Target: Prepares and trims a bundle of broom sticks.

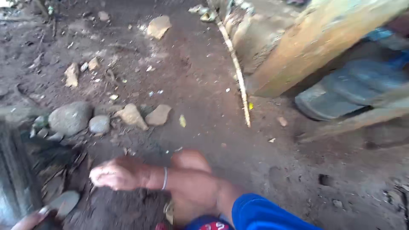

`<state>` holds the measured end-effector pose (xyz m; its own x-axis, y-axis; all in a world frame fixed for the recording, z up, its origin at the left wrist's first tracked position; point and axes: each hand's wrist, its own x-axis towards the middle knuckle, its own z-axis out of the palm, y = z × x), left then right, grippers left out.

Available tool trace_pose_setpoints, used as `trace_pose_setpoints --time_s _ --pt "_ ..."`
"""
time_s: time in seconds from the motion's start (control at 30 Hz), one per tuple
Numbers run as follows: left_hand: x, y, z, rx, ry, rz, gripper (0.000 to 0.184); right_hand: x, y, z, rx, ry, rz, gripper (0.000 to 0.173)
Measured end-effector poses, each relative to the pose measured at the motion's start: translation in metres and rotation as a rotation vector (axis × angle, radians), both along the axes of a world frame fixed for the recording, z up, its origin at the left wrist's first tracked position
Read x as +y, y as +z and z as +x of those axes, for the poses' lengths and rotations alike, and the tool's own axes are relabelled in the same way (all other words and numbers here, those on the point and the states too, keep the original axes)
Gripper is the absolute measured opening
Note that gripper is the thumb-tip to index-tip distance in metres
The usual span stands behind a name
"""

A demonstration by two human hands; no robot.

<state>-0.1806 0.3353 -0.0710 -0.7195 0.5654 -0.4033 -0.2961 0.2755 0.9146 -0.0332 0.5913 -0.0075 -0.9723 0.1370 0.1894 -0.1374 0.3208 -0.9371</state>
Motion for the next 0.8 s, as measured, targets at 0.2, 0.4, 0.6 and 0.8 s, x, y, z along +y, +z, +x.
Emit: trace_pose_setpoints --time_s 0.2,0.4,0.6,0.8 --pt "0.01 0.069 0.021 0.447 -0.048 -0.82 0.095 -0.016 -0.029 -0.022 -0.067 0.38 0.334 0.018" --pt "0.017 0.109 0.008 0.578 -0.179 -1.18 0.099 -0.033 -0.04 -0.029 -0.228 0.601 0.498 0.031" --pt "0.025 0.136 -0.044 0.712 -0.439 -1.615 0.084 -0.034 -0.043 -0.03 -0.24 0.674 0.506 0.031" --pt "0.086 0.169 -0.111 0.918 -0.465 -1.762 0.054 -0.027 -0.038 -0.028 -0.229 0.669 0.491 0.033"
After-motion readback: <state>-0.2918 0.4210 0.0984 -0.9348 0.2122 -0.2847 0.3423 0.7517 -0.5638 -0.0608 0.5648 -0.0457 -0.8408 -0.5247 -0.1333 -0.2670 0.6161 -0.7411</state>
